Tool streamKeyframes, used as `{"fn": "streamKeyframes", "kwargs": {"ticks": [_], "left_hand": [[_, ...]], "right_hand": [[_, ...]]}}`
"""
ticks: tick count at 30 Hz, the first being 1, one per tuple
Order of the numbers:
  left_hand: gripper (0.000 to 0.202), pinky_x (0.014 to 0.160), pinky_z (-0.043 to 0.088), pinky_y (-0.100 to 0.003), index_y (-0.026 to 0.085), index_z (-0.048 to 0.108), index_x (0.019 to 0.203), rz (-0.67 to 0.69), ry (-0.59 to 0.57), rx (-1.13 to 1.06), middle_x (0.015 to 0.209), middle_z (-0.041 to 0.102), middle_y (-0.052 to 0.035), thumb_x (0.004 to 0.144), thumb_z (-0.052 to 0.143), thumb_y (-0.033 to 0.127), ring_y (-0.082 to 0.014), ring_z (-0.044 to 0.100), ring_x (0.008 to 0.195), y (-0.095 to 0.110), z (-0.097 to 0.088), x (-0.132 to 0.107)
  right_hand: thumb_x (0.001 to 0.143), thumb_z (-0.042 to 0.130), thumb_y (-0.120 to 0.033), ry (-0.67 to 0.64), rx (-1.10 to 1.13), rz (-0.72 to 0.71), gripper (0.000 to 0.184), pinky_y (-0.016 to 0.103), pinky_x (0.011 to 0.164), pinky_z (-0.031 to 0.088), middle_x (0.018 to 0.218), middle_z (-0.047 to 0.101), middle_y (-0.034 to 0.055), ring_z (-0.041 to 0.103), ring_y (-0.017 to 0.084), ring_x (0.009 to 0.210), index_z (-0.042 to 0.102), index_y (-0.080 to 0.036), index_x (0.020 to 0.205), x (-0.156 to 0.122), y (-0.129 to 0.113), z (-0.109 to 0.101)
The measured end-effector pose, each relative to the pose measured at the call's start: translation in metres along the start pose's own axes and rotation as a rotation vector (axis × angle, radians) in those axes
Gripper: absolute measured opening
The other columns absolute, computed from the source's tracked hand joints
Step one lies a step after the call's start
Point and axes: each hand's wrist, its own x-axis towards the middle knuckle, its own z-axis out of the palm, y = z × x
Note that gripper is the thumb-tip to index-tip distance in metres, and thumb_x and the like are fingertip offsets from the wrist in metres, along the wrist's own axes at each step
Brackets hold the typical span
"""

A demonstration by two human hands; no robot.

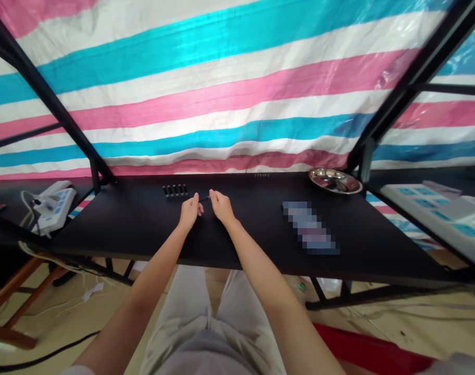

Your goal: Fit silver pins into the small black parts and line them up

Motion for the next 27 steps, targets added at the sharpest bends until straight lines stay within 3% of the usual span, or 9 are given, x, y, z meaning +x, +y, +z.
{"fn": "streamKeyframes", "kwargs": {"ticks": [9,19,24,27], "left_hand": [[0.054,0.051,0.037,-0.023,0.017,0.049,0.05,0.016,0.049,-0.029,0.039,0.046,0.0023,0.085,0.032,0.054,-0.0088,0.044,0.037,0.0,0.0,0.0],[0.052,0.052,0.037,-0.023,0.018,0.047,0.048,0.016,0.18,-0.004,0.037,0.042,0.0031,0.085,0.035,0.053,-0.009,0.044,0.038,0.003,-0.004,-0.001],[0.051,0.049,0.037,-0.022,0.018,0.047,0.052,0.012,0.204,-0.041,0.038,0.041,0.004,0.084,0.034,0.055,-0.0088,0.043,0.037,-0.002,-0.004,0.002],[0.051,0.048,0.036,-0.022,0.018,0.046,0.054,0.006,0.209,-0.051,0.04,0.043,0.0039,0.084,0.033,0.056,-0.0085,0.043,0.037,-0.003,-0.004,0.003]], "right_hand": [[0.086,0.027,-0.054,-0.127,0.011,0.003,0.04,0.025,0.054,0.034,0.055,0.042,-0.0034,0.04,0.012,0.052,0.039,-0.022,0.067,-0.001,0.002,-0.004],[0.088,0.03,-0.044,-0.2,0.086,-0.031,0.026,0.024,0.056,0.037,0.065,0.046,-0.0034,0.043,0.011,0.056,0.041,-0.022,0.079,0.001,0.007,-0.003],[0.088,0.033,-0.038,-0.209,0.066,-0.083,0.025,0.026,0.062,0.042,0.08,0.055,0.0013,0.052,0.012,0.065,0.045,-0.02,0.1,0.002,0.012,-0.001],[0.087,0.037,-0.033,-0.196,0.004,-0.159,0.028,0.03,0.074,0.044,0.098,0.059,0.0067,0.057,0.015,0.082,0.046,-0.02,0.111,0.0,0.014,0.001]]}}
